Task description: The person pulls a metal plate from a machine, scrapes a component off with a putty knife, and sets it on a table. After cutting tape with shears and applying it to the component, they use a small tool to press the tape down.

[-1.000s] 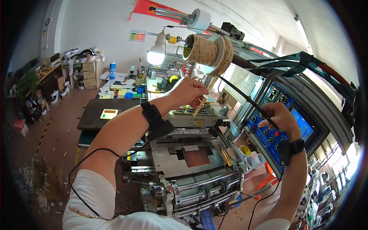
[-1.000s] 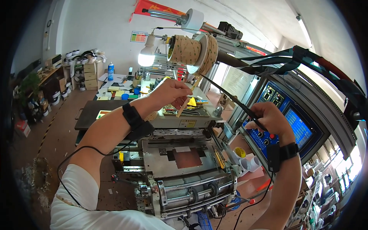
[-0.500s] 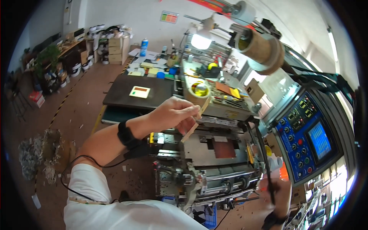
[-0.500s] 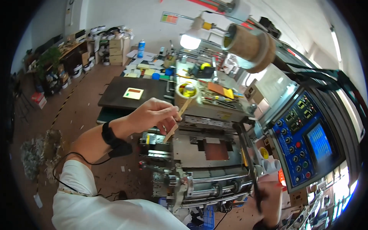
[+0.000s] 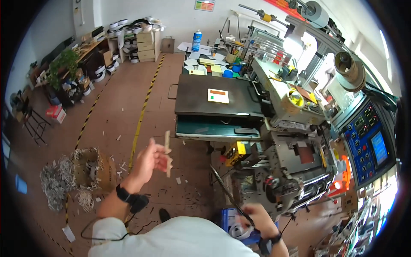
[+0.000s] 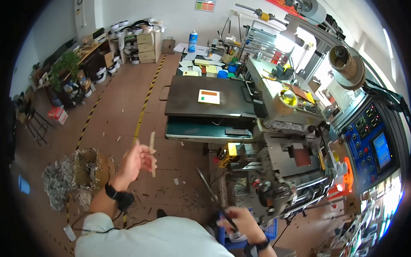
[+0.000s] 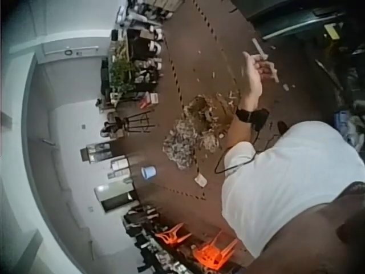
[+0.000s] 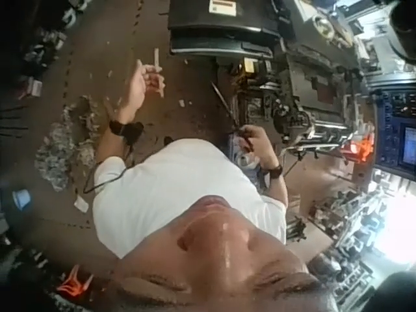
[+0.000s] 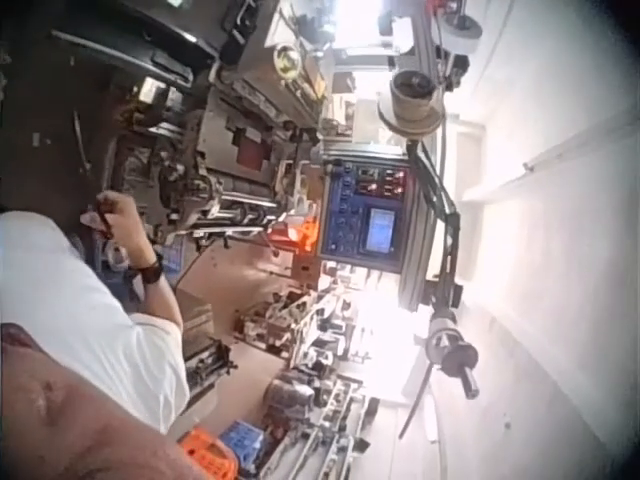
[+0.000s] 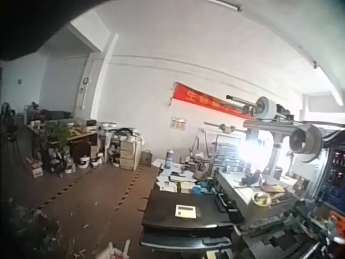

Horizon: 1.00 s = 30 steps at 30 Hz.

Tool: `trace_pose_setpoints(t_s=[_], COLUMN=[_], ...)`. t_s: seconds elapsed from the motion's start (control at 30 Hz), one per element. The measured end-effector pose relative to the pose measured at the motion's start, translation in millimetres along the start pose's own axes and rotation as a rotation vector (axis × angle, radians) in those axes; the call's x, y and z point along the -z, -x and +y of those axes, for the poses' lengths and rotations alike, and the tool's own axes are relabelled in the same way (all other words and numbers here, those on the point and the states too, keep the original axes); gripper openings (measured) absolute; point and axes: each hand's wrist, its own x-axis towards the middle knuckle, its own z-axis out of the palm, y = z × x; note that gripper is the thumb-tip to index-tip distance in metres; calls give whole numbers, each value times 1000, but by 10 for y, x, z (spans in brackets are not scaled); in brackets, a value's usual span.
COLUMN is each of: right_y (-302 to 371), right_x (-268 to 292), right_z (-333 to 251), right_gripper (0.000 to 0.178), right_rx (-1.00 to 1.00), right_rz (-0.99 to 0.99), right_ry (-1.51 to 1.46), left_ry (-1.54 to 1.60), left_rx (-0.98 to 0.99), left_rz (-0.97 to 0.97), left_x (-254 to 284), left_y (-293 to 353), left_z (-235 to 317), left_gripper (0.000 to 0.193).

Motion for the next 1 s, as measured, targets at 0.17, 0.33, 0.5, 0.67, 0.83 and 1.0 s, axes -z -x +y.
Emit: trace_pose_setpoints(t_s=[0.17, 0.33, 0.5, 0.67, 0.83, 1.0], right_y=[-1124, -1994, -2667, -3215, -3060, -3329], right_x=[-633, -673, -317, -98, -137, -77], right_z=[-287, -628, -904, -1085, -1555, -2068], right_gripper=[24, 19, 23, 28, 27, 34], right_rx=[103, 152, 409, 594, 497, 475], right_rz=[124, 292, 709, 954, 805, 997], right_ry=[-101, -138, 524, 935, 813, 683], left_ry=[121, 198, 168, 117, 114, 57], left_rx=[27, 25, 67, 76, 106, 179], left_rz=[160, 221, 141, -57, -94, -248], left_x=[883, 1506, 1692, 1832, 2018, 1982], left_y=[575, 713, 239, -765, -1662, -2503], left_z=[-8, -14, 183, 559, 795, 1017], left_gripper=[76, 77, 78, 79, 75, 76])
